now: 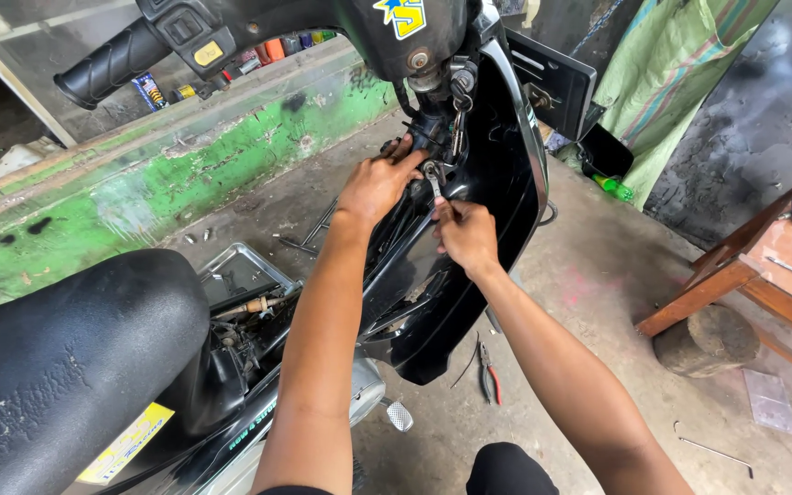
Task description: Attaching a side fairing to a motorcycle and tightening the bolts with a wrench
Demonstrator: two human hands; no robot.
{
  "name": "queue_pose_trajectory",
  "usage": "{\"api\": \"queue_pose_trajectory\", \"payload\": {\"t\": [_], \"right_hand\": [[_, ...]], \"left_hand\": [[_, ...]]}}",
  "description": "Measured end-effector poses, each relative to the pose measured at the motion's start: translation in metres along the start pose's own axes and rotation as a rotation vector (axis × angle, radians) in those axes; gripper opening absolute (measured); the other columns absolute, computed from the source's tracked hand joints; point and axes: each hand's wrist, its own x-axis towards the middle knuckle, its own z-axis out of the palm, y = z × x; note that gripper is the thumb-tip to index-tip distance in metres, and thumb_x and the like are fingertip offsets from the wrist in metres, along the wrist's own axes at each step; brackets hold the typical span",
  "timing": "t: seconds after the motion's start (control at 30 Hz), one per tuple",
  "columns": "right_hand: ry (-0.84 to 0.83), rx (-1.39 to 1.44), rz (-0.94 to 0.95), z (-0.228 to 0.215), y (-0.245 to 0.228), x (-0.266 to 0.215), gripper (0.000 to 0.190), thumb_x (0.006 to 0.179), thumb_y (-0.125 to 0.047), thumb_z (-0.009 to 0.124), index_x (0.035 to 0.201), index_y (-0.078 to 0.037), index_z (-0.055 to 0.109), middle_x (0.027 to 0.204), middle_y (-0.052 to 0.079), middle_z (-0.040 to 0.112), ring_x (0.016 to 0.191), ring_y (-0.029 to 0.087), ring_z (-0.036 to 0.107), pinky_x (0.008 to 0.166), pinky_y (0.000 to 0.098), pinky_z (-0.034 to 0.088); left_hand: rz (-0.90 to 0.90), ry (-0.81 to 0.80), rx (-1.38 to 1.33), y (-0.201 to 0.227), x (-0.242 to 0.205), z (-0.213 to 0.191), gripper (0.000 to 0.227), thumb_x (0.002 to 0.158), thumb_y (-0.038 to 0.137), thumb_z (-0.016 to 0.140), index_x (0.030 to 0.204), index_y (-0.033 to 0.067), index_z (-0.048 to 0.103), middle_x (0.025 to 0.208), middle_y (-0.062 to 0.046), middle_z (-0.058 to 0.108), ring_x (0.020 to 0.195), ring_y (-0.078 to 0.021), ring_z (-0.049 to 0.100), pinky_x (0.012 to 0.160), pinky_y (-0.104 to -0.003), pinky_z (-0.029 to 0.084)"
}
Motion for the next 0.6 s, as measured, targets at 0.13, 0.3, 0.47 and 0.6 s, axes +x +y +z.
{"api": "queue_pose_trajectory", "payload": {"t": [0.13,0.3,0.47,0.6], "right_hand": [[0.09,-0.225,-0.052,-0.02,-0.025,-0.018,0.029,0.098,-0.043,0.066,0.084,-0.022,0.079,0.063,0.0,0.071,0.072,0.025,0.076,0.068,0.0352,0.057],[-0.022,0.158,0.067,0.005,-0.018,-0.005,0.031,0.101,-0.03,0.06,0.084,-0.009,0.076,0.067,0.013,0.075,0.051,0.019,0.073,0.04,0.0237,0.057],[-0.266,0.821,0.289,0.015,-0.052,-0.01,0.034,0.104,-0.031,0.055,0.103,0.001,0.064,0.085,0.014,0.076,0.075,0.024,0.077,0.062,0.0328,0.065],[-0.335,0.941,0.292,0.019,-0.045,-0.017,0.03,0.103,-0.036,0.058,0.103,-0.006,0.063,0.089,0.007,0.075,0.086,0.022,0.078,0.077,0.0372,0.065]], "left_hand": [[0.009,-0.004,-0.018,0.001,0.0,-0.007,0.034,0.107,0.045,0.051,0.137,0.0316,0.057,0.143,-0.012,0.061,0.123,-0.0382,0.063,0.078,-0.06,0.061],[-0.001,-0.012,-0.025,0.002,0.003,-0.009,0.032,0.106,0.043,0.053,0.135,0.031,0.059,0.144,-0.011,0.06,0.123,-0.0382,0.062,0.081,-0.06,0.061],[-0.042,-0.112,-0.061,-0.009,0.0,0.008,0.033,0.108,0.042,0.049,0.139,0.033,0.054,0.15,-0.008,0.054,0.13,-0.0367,0.058,0.089,-0.059,0.058],[-0.065,-0.162,-0.084,-0.003,-0.001,0.0,0.035,0.108,0.041,0.047,0.141,0.0332,0.052,0.153,-0.007,0.051,0.133,-0.0364,0.056,0.094,-0.06,0.057]]}}
